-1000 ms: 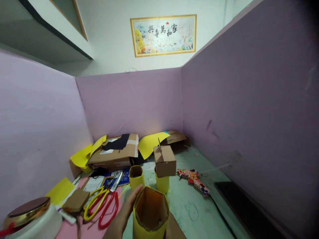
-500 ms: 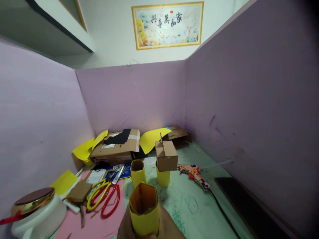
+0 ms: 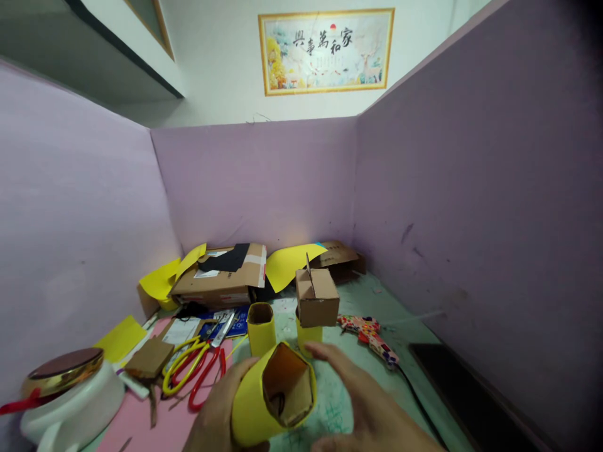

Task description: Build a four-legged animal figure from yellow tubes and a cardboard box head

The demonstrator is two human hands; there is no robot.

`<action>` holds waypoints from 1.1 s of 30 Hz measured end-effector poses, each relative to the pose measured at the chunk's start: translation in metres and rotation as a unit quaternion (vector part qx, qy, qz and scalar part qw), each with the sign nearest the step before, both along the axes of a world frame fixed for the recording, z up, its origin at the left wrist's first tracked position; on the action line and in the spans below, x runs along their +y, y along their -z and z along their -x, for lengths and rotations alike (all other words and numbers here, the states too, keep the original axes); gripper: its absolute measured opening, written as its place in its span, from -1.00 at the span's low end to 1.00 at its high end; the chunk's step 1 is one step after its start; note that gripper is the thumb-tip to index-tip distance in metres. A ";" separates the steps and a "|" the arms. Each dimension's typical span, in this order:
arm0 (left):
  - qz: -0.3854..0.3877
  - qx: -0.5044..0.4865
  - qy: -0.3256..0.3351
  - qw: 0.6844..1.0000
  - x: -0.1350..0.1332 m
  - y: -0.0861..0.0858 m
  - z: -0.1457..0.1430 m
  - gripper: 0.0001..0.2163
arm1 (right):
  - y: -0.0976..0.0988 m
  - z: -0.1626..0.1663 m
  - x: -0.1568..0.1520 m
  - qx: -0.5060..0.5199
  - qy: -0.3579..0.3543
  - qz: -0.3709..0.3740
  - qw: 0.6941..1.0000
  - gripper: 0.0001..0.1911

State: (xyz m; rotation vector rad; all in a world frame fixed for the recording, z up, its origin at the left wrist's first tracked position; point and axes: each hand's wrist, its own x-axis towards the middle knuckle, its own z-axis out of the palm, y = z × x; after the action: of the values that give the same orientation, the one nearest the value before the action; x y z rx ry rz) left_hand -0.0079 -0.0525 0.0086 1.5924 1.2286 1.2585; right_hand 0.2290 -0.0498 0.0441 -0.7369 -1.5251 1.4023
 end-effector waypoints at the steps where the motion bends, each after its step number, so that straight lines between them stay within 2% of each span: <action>1: -0.030 0.050 -0.003 0.998 0.003 -0.006 0.004 -0.58 | -0.003 -0.006 -0.001 -0.013 0.015 -0.010 1.000 -0.14; 3: -0.110 0.179 -0.001 0.978 0.008 -0.017 0.008 -0.56 | -0.007 -0.010 -0.002 -0.034 0.028 -0.036 0.998 -0.03; 5: -0.175 0.282 0.007 0.943 0.010 -0.023 0.008 -0.51 | -0.008 -0.004 -0.002 -0.047 0.027 -0.074 0.996 0.03; 7: -0.192 0.307 0.016 0.932 0.008 -0.024 0.006 -0.46 | -0.006 0.010 0.001 -0.044 0.014 -0.098 0.994 -0.03; 9: -0.202 0.318 0.020 0.926 0.005 -0.024 0.006 -0.43 | 0.000 0.023 0.006 -0.032 0.002 -0.098 0.995 -0.21; 11: -0.226 0.342 0.010 0.912 0.003 -0.027 0.014 -0.41 | 0.008 0.032 0.011 -0.014 -0.007 -0.061 0.998 -0.36; 13: -0.235 0.360 -0.018 0.903 0.003 -0.032 0.031 -0.39 | 0.016 0.033 0.016 0.022 0.008 0.010 1.000 -0.36; 14: -0.221 0.350 -0.044 0.909 0.003 -0.036 0.041 -0.39 | 0.019 0.031 0.018 0.048 0.020 0.050 0.997 -0.33; 15: -0.187 0.319 -0.077 0.926 0.003 -0.039 0.050 -0.39 | 0.021 0.029 0.019 0.076 0.031 0.086 0.993 -0.30; 17: -0.085 0.190 -0.133 0.969 0.003 -0.043 0.063 -0.34 | 0.023 0.024 0.020 0.118 0.040 0.127 0.984 -0.26; 19: 0.005 0.037 -0.136 0.990 0.002 -0.044 0.066 -0.22 | 0.023 0.024 0.019 0.135 0.028 0.148 0.979 -0.24; 22: 0.060 -0.070 -0.097 0.991 0.000 -0.040 0.053 -0.11 | 0.024 0.030 0.017 0.115 0.005 0.146 0.983 -0.19; 26: 0.139 -0.115 -0.079 0.980 -0.005 -0.034 0.032 -0.27 | 0.025 0.032 0.016 0.083 -0.033 0.101 0.991 -0.07; 28: 0.188 -0.171 -0.064 0.965 -0.005 -0.036 0.030 -0.32 | 0.023 0.021 0.015 0.057 -0.043 0.082 0.994 0.07; 30: 0.192 -0.227 -0.065 0.953 -0.002 -0.044 0.036 -0.34 | 0.019 -0.001 0.013 0.000 -0.024 0.053 0.998 0.12; 32: 0.145 -0.256 -0.094 0.951 0.008 -0.058 0.046 -0.37 | 0.015 -0.029 0.016 -0.077 0.021 0.005 0.997 -0.04; 33: 0.114 -0.256 -0.117 0.953 0.015 -0.065 0.051 -0.39 | 0.013 -0.043 0.019 -0.100 0.048 -0.013 0.994 -0.23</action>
State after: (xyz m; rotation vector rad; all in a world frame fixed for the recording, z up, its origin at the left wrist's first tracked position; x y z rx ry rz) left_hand -0.0593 -0.0371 0.0739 0.8921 1.1885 1.4955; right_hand 0.2724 -0.0306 0.0311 -0.9449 -1.6354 1.2653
